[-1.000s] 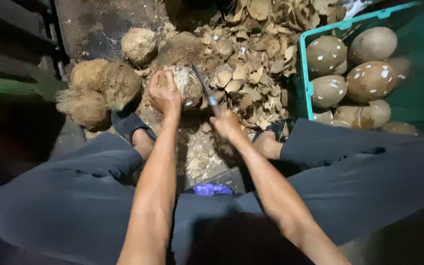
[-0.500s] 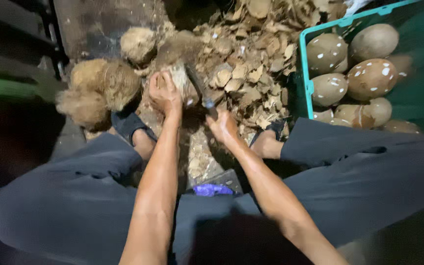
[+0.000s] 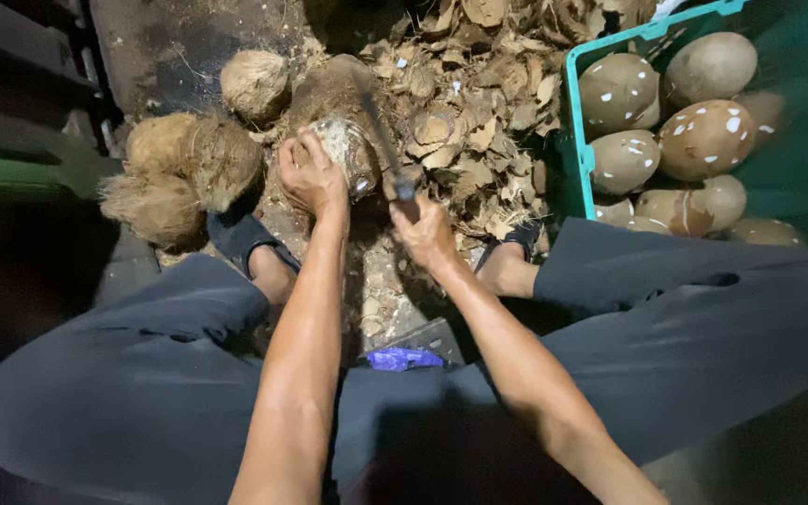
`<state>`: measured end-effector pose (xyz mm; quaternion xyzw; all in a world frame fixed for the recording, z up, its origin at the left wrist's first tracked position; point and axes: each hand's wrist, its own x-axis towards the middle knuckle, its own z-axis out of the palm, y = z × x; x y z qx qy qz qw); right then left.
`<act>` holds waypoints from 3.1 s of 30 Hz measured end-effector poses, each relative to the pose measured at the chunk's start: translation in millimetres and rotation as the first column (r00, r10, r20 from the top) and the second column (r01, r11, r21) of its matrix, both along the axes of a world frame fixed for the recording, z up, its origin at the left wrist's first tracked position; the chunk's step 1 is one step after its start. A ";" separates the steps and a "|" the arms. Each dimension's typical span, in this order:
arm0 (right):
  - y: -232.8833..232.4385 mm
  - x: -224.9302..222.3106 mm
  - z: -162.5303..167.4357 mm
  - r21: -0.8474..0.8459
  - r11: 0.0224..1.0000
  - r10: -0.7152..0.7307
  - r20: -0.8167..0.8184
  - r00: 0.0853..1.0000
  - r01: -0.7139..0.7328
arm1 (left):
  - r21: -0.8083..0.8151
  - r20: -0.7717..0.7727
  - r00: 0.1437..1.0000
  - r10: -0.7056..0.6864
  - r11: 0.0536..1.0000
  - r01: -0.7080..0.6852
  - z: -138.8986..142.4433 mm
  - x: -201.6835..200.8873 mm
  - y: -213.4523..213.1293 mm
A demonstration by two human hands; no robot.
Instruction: The person sits on the ground and uses a machete to chop the fibrous husk off coconuts, rotating each coconut to strip the husk, then places the trimmed coconuts into a green plastic crate beside them. Discarded husk and debris pile on the ground around the work area.
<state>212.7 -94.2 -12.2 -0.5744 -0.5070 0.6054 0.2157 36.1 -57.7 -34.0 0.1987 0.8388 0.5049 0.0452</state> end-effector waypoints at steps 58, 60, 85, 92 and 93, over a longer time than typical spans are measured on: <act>12.0 8.3 -26.1 0.243 0.940 0.182 0.238 0.954 -0.240 | 0.117 0.174 0.971 -0.165 0.982 0.146 -8.4 -41.9 -13.0; 14.0 8.9 -18.3 0.419 0.891 0.114 0.167 0.979 -0.175 | 0.022 0.104 0.971 -0.213 0.977 0.212 -3.2 -40.6 -11.7; 19.1 14.9 36.7 0.235 0.960 0.140 0.054 0.989 -0.149 | -0.048 0.357 0.930 -0.081 0.993 0.105 16.4 -29.1 0.3; 10.7 1.7 35.7 0.203 0.958 0.188 0.081 0.979 -0.201 | -0.267 0.145 0.987 -0.073 0.958 0.110 17.2 -35.2 20.8; 11.8 3.6 35.2 0.252 0.934 0.231 0.115 0.966 -0.253 | -0.240 0.118 0.990 -0.077 0.965 0.104 17.2 -35.4 21.8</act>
